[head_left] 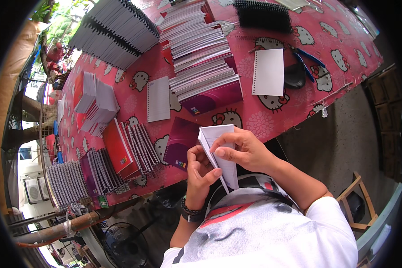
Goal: The person manually aligns and organizes pages and covers of notebooks by hand, and then secures them using a spiral binding tool.
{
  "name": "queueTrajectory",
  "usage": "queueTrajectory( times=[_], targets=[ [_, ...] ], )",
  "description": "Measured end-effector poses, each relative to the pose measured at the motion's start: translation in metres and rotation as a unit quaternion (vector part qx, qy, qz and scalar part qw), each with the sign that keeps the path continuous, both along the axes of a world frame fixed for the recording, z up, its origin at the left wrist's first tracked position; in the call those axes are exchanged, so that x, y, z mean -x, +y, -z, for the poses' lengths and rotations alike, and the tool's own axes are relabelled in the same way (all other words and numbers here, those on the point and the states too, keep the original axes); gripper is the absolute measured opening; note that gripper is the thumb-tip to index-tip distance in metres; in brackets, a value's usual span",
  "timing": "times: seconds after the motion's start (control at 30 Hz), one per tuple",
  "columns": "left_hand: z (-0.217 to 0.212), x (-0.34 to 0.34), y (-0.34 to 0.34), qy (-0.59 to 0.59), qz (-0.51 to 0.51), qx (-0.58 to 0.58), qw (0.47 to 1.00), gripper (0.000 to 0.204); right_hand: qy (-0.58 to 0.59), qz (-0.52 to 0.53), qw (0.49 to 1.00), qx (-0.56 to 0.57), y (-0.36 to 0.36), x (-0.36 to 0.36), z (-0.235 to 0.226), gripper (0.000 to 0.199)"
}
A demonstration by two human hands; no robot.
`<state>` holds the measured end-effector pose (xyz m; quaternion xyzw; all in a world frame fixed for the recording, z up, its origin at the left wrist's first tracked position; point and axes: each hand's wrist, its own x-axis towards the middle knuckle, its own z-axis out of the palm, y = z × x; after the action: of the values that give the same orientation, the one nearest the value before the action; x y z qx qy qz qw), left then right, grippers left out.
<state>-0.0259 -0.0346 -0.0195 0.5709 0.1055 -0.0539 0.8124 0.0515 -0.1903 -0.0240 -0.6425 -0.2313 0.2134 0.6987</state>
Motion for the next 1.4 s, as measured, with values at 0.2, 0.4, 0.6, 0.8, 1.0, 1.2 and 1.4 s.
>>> queueTrajectory(
  times=[0.2, 0.4, 0.6, 0.8, 1.0, 1.2, 1.4],
  targets=[
    [0.002, -0.003, 0.000, -0.086, -0.001, -0.108, 0.990, 0.070, -0.028, -0.017, 0.998, -0.046, 0.001, 0.000, -0.007, 0.017],
    [-0.007, -0.001, 0.008, 0.010, -0.011, 0.023, 1.000, 0.077, 0.081, 0.006, 0.996, -0.045, 0.003, -0.006, -0.002, 0.017],
    [-0.007, -0.001, 0.012, 0.079, -0.017, 0.132, 0.988, 0.072, 0.093, 0.025, 0.994, -0.057, 0.007, -0.008, 0.009, 0.030],
    [0.000, -0.011, 0.010, 0.038, -0.021, 0.017, 0.999, 0.056, -0.237, 0.196, 0.937, 0.168, 0.021, -0.003, 0.016, 0.045],
    [0.008, -0.011, 0.013, 0.058, -0.035, -0.040, 0.997, 0.052, -0.302, 0.185, 0.911, 0.211, 0.013, 0.001, 0.015, 0.034],
    [0.001, -0.013, 0.004, 0.059, -0.031, -0.093, 0.993, 0.052, 0.147, 0.036, 0.987, -0.057, 0.011, 0.006, 0.019, 0.023],
    [-0.001, -0.016, 0.007, 0.047, -0.007, -0.072, 0.996, 0.055, 0.202, 0.016, 0.972, -0.115, 0.011, 0.004, 0.014, 0.033]
  ],
)
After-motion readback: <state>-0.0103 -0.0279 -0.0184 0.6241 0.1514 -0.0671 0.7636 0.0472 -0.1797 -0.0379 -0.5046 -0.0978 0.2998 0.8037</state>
